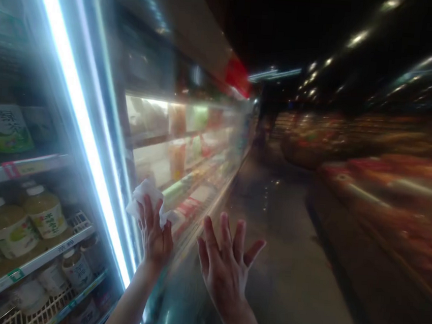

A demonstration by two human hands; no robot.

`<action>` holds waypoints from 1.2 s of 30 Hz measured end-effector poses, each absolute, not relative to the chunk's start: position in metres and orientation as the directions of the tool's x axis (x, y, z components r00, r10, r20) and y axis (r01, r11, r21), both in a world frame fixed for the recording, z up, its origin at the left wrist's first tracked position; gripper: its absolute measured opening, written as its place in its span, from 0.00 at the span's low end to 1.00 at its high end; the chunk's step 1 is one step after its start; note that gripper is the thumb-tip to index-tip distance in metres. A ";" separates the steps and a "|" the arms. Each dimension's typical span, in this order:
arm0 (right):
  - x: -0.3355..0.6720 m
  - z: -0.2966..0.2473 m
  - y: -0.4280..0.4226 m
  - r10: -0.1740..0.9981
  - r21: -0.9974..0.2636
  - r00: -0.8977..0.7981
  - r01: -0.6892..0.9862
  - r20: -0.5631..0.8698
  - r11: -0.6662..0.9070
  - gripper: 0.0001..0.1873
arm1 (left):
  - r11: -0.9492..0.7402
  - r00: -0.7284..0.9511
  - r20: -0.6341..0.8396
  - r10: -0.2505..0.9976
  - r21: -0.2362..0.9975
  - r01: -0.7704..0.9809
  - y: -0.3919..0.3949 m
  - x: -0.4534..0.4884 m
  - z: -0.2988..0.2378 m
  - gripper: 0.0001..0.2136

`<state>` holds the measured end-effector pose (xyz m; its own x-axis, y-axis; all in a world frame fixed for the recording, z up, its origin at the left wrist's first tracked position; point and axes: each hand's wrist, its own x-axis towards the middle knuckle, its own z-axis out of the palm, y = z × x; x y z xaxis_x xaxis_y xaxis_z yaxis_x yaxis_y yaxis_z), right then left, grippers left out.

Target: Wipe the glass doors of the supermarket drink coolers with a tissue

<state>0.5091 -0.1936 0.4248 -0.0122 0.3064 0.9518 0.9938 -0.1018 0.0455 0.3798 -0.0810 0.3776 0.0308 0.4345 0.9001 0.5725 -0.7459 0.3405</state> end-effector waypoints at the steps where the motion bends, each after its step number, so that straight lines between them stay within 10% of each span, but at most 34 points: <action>1: 0.508 0.424 -0.193 0.307 0.047 -0.013 0.994 0.952 -0.103 0.36 | -0.746 0.024 0.898 0.440 0.350 0.566 -0.080 0.379 0.376 0.35; 27: 0.565 0.429 -0.276 0.391 0.024 0.042 0.986 0.919 -0.163 0.29 | -0.808 0.247 0.912 0.327 0.135 0.574 -0.167 0.455 0.385 0.38; 36: 0.639 0.444 -0.339 0.311 0.005 0.073 0.970 0.948 -0.241 0.41 | -0.842 0.291 0.913 0.284 0.093 0.531 -0.229 0.527 0.415 0.33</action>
